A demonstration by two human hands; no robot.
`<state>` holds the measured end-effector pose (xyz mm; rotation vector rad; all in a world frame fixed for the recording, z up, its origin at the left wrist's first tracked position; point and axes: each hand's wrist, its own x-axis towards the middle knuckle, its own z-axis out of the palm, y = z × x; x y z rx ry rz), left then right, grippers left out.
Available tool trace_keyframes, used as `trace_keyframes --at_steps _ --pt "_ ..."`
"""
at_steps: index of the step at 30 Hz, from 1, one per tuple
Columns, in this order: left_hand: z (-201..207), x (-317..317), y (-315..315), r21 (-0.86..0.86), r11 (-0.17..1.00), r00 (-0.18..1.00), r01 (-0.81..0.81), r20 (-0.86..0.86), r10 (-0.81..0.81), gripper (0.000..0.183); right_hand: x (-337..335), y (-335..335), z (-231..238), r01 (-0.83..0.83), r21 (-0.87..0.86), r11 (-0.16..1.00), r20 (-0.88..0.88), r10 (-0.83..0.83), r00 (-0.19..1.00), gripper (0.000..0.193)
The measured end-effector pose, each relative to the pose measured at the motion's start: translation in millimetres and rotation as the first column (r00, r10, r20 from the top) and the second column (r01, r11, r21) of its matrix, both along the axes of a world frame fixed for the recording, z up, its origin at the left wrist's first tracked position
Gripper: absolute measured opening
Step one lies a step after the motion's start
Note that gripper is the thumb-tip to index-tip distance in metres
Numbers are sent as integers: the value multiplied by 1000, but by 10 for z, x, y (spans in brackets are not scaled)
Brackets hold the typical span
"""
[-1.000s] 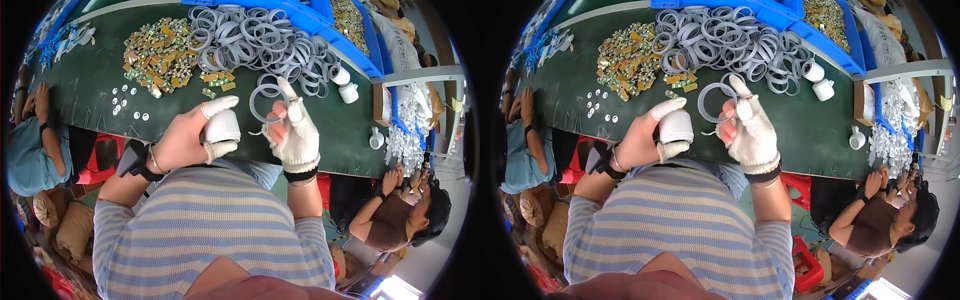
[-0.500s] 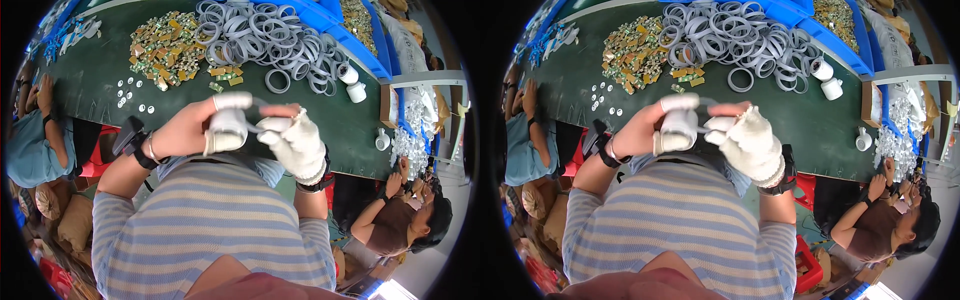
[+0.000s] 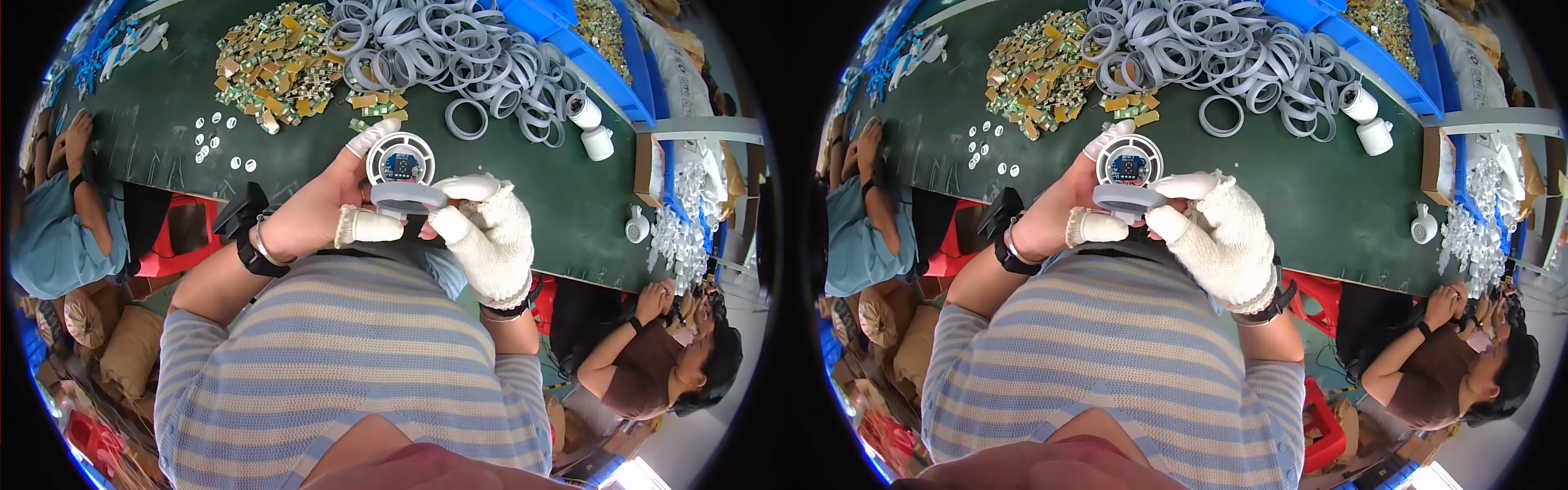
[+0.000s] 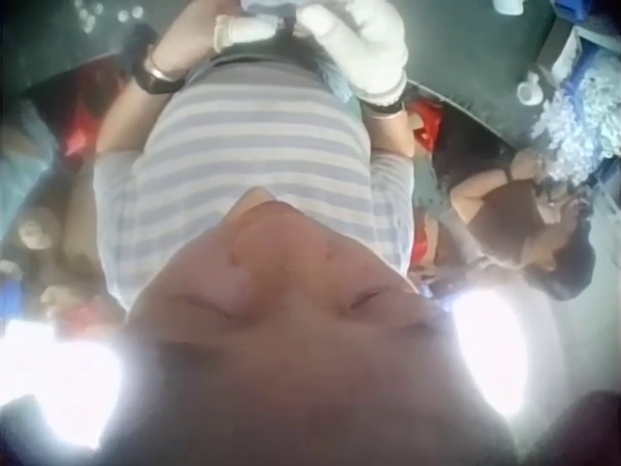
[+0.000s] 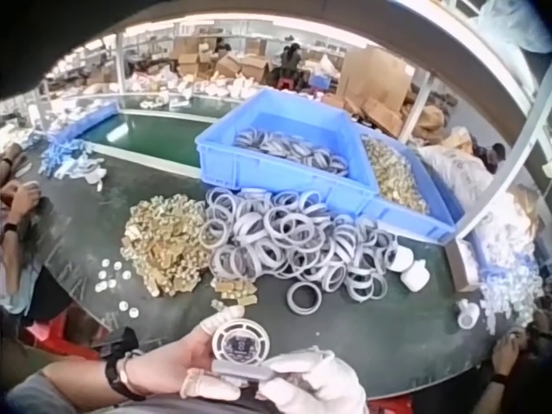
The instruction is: Assembling small yellow and grey plastic or electronic components manually at a factory workbench.
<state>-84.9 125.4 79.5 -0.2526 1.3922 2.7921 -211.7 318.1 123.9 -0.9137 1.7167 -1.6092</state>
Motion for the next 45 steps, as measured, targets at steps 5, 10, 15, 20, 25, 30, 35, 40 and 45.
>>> trace_keyframes --at_steps 5,10,15,20,25,30,35,40,45 --pt "-54 25 23 -24 1000 1000 -13 -9 13 117 31 -43 64 50 -14 999 153 -47 987 22" --pt "-125 31 62 -74 997 998 -36 -61 32 114 67 -67 42 99 5 995 182 -99 978 21" --pt "-168 13 81 -70 992 988 -105 -122 96 99 -2 -41 -102 131 58 990 -467 -89 880 33" --pt "-79 4 190 -536 843 997 -29 -82 -17 70 -123 -178 -253 -3 53 999 -542 31 840 68" --pt "-130 -82 174 -691 709 941 -138 -314 -123 69 -59 -188 -332 52 79 996 -620 8 784 60" --pt "52 -116 154 -577 817 980 -7 -166 -109 69 -118 -246 -72 26 146 989 -243 11 970 44" --pt "-85 -255 -473 -978 -90 982 -188 -186 -26 47 -560 5 -377 288 345 893 -582 -36 812 42" --pt "-304 -352 -674 -909 -368 976 -196 -218 17 35 -595 -29 -321 367 -23 930 -879 -194 437 24" --pt "-261 -297 -568 -973 -107 976 -204 -211 57 23 -142 147 -289 357 179 917 -902 8 431 32"
